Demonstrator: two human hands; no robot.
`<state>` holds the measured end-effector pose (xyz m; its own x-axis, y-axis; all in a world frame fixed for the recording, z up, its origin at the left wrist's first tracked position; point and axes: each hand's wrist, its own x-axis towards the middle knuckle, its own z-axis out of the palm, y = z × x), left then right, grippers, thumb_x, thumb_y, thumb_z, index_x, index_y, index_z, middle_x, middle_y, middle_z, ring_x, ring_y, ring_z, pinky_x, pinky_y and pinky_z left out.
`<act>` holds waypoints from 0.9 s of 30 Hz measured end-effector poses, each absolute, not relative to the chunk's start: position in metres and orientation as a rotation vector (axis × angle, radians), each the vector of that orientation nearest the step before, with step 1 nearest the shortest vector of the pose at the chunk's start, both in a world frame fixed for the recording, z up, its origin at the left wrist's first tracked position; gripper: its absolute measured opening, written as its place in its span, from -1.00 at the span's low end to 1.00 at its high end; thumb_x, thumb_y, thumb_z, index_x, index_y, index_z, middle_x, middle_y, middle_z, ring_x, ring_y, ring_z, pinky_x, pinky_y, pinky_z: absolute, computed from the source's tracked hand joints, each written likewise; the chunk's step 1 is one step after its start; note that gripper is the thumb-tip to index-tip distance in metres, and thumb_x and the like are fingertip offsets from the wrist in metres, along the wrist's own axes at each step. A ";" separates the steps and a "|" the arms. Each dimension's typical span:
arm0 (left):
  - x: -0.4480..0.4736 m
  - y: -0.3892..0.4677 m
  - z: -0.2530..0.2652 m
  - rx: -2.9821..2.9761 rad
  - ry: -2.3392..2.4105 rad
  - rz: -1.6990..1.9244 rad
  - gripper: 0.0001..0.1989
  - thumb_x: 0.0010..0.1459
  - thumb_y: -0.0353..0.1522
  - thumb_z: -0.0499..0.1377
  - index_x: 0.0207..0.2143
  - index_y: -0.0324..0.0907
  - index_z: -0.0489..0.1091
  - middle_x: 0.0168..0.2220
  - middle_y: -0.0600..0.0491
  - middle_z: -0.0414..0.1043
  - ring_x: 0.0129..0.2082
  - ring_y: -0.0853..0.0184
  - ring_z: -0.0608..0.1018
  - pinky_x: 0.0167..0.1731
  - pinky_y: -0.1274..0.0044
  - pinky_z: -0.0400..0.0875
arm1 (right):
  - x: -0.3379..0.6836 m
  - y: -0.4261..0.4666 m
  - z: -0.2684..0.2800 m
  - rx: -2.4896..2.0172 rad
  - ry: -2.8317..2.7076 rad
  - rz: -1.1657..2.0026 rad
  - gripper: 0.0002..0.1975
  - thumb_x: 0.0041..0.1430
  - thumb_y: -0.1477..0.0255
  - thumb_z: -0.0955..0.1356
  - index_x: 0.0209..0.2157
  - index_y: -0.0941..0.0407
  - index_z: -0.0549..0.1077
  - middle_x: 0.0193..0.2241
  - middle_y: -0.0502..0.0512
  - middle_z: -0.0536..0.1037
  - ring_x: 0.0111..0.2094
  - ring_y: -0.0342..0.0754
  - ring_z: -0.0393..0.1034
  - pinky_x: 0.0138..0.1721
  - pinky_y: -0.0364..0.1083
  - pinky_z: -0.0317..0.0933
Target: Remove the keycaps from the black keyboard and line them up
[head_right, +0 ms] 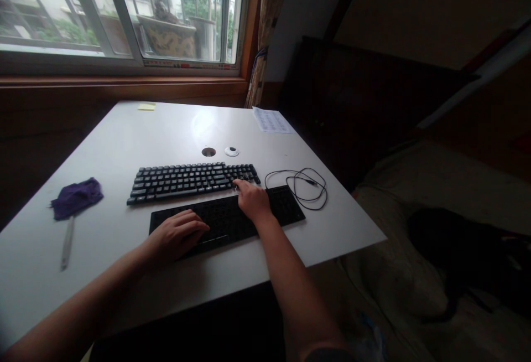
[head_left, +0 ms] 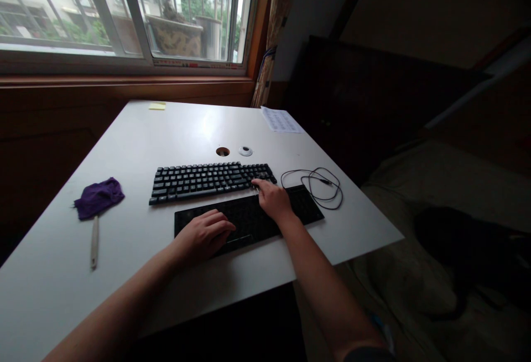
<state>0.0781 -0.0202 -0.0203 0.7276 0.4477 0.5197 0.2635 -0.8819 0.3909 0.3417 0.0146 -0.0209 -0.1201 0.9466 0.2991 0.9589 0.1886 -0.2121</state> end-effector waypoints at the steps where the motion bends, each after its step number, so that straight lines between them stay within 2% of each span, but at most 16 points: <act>1: 0.078 -0.020 -0.020 2.642 0.556 0.905 -0.81 0.30 -0.47 0.05 -0.15 -0.19 0.45 -0.30 -0.02 0.49 -0.31 0.32 0.47 -0.27 0.47 0.44 | 0.342 0.015 -0.021 -1.792 -2.111 -0.043 -0.55 0.22 0.58 0.24 0.11 0.01 0.42 0.05 0.02 0.55 -0.03 0.00 0.49 0.03 -0.07 0.33; 27: 0.078 -0.020 -0.023 2.633 0.547 0.890 -0.81 0.29 -0.50 0.07 -0.14 -0.17 0.44 -0.29 -0.02 0.48 -0.31 0.31 0.46 -0.27 0.46 0.43 | 0.342 0.016 -0.022 -1.769 -2.154 -0.017 -0.52 0.21 0.60 0.24 0.14 0.01 0.39 0.09 0.01 0.51 0.00 0.00 0.47 0.05 -0.06 0.32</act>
